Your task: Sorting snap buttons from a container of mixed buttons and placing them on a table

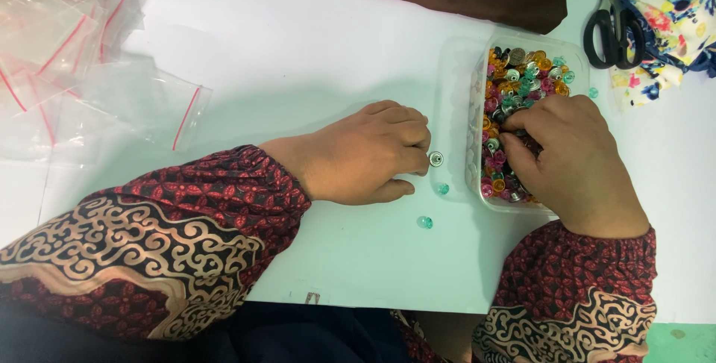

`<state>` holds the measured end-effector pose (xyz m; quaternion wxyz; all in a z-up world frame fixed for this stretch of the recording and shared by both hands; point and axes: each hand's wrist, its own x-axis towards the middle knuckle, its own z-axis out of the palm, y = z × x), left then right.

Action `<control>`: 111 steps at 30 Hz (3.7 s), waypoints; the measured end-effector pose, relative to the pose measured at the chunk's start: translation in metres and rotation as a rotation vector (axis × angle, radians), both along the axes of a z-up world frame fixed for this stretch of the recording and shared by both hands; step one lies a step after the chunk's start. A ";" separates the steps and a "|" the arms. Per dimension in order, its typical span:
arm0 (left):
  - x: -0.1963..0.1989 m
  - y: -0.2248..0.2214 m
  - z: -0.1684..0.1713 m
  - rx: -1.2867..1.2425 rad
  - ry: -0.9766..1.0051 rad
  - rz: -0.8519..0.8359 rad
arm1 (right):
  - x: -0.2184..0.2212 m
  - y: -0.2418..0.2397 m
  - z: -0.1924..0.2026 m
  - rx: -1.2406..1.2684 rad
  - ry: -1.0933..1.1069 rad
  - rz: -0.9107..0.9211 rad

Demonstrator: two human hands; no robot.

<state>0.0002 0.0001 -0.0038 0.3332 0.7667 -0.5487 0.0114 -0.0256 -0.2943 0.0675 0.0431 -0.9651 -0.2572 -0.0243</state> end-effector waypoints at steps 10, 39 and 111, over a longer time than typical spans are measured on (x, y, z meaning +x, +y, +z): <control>0.000 0.001 0.003 0.020 0.006 -0.008 | -0.001 -0.001 -0.001 -0.003 0.014 -0.023; 0.000 -0.001 -0.007 0.020 -0.009 0.006 | 0.001 -0.002 -0.001 -0.050 -0.012 0.045; 0.000 0.000 0.001 0.028 0.011 -0.002 | -0.009 0.004 0.009 0.260 0.038 -0.038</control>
